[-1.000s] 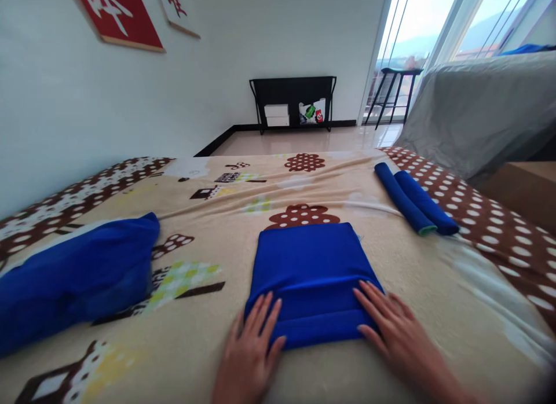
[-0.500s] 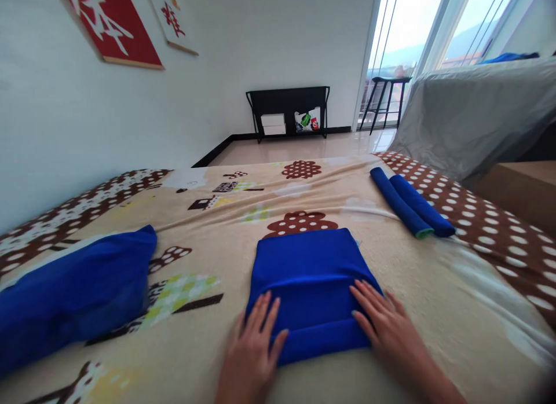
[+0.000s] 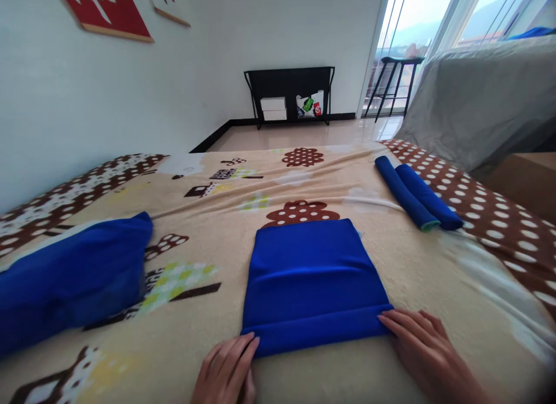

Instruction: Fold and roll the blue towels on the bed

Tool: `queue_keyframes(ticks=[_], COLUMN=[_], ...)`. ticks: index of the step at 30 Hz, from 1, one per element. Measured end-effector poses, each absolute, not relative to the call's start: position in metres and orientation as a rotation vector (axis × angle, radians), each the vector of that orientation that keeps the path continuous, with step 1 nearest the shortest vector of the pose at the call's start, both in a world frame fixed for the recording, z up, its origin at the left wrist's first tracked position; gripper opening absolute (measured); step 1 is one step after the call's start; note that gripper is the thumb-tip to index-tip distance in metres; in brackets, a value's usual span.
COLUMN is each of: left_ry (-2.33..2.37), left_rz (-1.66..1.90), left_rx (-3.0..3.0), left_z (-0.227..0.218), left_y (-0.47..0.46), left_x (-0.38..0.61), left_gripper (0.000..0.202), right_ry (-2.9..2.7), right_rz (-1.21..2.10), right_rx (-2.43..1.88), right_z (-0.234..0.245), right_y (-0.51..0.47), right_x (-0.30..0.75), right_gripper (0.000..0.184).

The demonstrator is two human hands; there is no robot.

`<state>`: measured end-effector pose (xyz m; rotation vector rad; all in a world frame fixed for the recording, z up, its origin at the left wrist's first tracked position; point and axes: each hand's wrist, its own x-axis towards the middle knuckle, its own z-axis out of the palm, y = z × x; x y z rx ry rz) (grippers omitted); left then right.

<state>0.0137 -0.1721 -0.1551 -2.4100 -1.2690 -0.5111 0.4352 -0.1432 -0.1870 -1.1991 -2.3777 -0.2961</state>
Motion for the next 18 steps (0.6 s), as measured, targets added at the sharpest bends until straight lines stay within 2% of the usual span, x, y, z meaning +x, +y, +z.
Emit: queue_keyframes(ticks=[6,13,18], left_ry=[-1.415,-1.496,-1.651], left_rz=[-0.747,-0.664,-0.524], left_rx=[-2.283,-2.554,-2.152], left_z=[-0.150,-0.144,-0.158], left_y=[-0.150,-0.153,-0.150], left_x=[0.034,0.012,0.039], left_gripper=[0.029,0.029,0.030], right_ry=[-2.264,-2.329,-2.125], right_rz=[-0.197,0.063,-0.272], right_rx=[-1.274,-1.279,-1.469], right_z=[-0.174,-0.163,-0.172], right_y=[-0.119,-0.129,-0.129], right_x=[0.410,0.417,0.387], right_gripper=[0.025,0.022,0.030])
